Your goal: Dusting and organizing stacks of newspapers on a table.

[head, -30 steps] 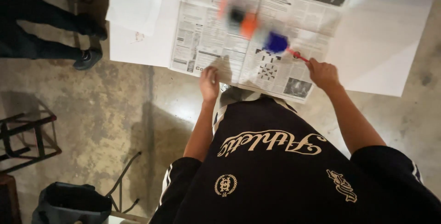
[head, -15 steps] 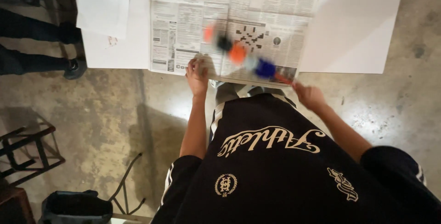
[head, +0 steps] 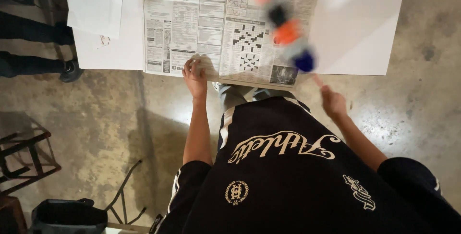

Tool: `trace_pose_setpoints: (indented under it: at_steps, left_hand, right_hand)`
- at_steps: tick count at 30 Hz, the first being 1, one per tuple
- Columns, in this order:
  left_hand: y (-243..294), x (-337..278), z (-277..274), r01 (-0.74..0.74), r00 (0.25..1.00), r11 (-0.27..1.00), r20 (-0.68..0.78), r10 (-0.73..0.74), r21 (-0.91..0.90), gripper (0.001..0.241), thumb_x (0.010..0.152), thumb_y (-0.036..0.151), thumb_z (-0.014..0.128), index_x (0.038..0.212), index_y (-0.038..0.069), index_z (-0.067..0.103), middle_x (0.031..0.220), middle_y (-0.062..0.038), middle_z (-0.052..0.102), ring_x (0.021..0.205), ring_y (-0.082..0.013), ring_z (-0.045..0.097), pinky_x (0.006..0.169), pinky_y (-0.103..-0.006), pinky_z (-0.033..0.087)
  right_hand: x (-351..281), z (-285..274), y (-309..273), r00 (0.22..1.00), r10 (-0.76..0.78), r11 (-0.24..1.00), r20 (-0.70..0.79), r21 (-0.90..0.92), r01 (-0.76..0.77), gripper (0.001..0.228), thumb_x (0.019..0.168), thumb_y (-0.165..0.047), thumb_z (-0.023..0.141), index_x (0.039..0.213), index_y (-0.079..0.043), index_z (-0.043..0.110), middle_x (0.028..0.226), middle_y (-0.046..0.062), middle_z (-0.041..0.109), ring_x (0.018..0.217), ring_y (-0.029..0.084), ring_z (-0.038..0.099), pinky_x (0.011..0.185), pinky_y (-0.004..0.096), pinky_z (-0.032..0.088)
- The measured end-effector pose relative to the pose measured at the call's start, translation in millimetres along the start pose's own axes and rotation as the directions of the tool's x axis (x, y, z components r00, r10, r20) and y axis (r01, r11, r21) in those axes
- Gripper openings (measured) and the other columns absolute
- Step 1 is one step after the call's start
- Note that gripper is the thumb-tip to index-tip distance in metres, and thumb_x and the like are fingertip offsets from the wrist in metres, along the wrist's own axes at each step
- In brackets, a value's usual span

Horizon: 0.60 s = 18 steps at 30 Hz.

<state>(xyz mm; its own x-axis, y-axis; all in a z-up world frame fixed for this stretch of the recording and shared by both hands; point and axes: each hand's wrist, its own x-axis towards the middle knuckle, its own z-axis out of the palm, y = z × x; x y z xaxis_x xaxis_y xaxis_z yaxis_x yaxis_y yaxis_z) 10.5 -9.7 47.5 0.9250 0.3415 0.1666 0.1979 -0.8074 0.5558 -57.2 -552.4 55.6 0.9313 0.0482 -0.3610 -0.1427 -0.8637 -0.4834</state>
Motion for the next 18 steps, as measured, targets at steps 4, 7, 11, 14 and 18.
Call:
trace_pose_setpoints:
  at_steps: [4, 7, 11, 14, 18]
  left_hand:
    - [10.5, 3.0, -0.7, 0.012, 1.0, 1.0, -0.009, -0.012, 0.001, 0.05, 0.077, 0.0, 0.079, 0.125, 0.012, 0.069, 0.136, -0.013, 0.058, 0.12, -0.0403, 0.054, 0.101, -0.0509, 0.048]
    - [20.1, -6.4, 1.0, 0.0, 1.0, 1.0, 0.0, 0.0, -0.018, 0.053, 0.076, -0.003, 0.076, 0.128, 0.008, 0.066, 0.135, -0.015, 0.057, 0.118, -0.0417, 0.054, 0.1, -0.0508, 0.047]
    - [47.5, -28.7, 20.1, -0.221, 0.965, 0.973, 0.127, 0.228, -0.064, 0.054, 0.075, 0.002, 0.068, 0.129, 0.011, 0.063, 0.134, -0.012, 0.058, 0.125, -0.0334, 0.058, 0.107, -0.0502, 0.045]
    - [101.5, -52.6, 38.3, -0.418, 0.835, 0.897, 0.329, 0.442, -0.145, 0.053, 0.067, 0.018, 0.072, 0.12, 0.015, 0.063, 0.126, -0.011, 0.062, 0.126, -0.0354, 0.057, 0.106, -0.0563, 0.039]
    - [130.6, -73.0, 56.3, -0.61, 0.725, 0.79, 0.358, 0.588, -0.062, 0.052, 0.068, 0.03, 0.078, 0.116, 0.013, 0.068, 0.121, -0.015, 0.064, 0.119, -0.0338, 0.056, 0.097, -0.0609, 0.035]
  right_hand:
    - [34.4, -0.1, 7.7, 0.981, 0.072, 0.992, 0.18, -0.115, -0.052, 0.041, 0.102, -0.047, 0.043, 0.103, -0.015, 0.069, 0.059, 0.016, 0.062, 0.045, 0.039, 0.061, 0.041, 0.053, 0.049]
    - [62.6, -4.8, 39.3, 0.984, -0.059, 0.995, -0.168, -0.083, 0.046, 0.039, 0.11, -0.042, 0.05, 0.095, -0.016, 0.075, 0.07, 0.022, 0.061, 0.055, 0.042, 0.059, 0.046, 0.053, 0.045]
    - [102.4, -25.5, 0.8, 0.932, 0.006, 0.994, -0.361, 0.101, 0.033, 0.043, 0.117, -0.034, 0.053, 0.088, -0.005, 0.066, 0.067, 0.019, 0.056, 0.057, 0.038, 0.052, 0.05, 0.048, 0.038]
    - [115.7, -1.8, 10.4, 0.93, 0.03, 0.906, -0.366, 0.403, 0.13, 0.054, 0.124, -0.035, 0.051, 0.081, -0.003, 0.057, 0.065, 0.012, 0.048, 0.055, 0.027, 0.042, 0.054, 0.042, 0.033]
    - [108.8, -17.6, -65.6, 0.956, 0.21, 0.704, -0.202, 0.71, -0.005, 0.057, 0.118, -0.04, 0.045, 0.07, -0.01, 0.05, 0.058, -0.003, 0.042, 0.051, 0.008, 0.039, 0.048, 0.029, 0.03]
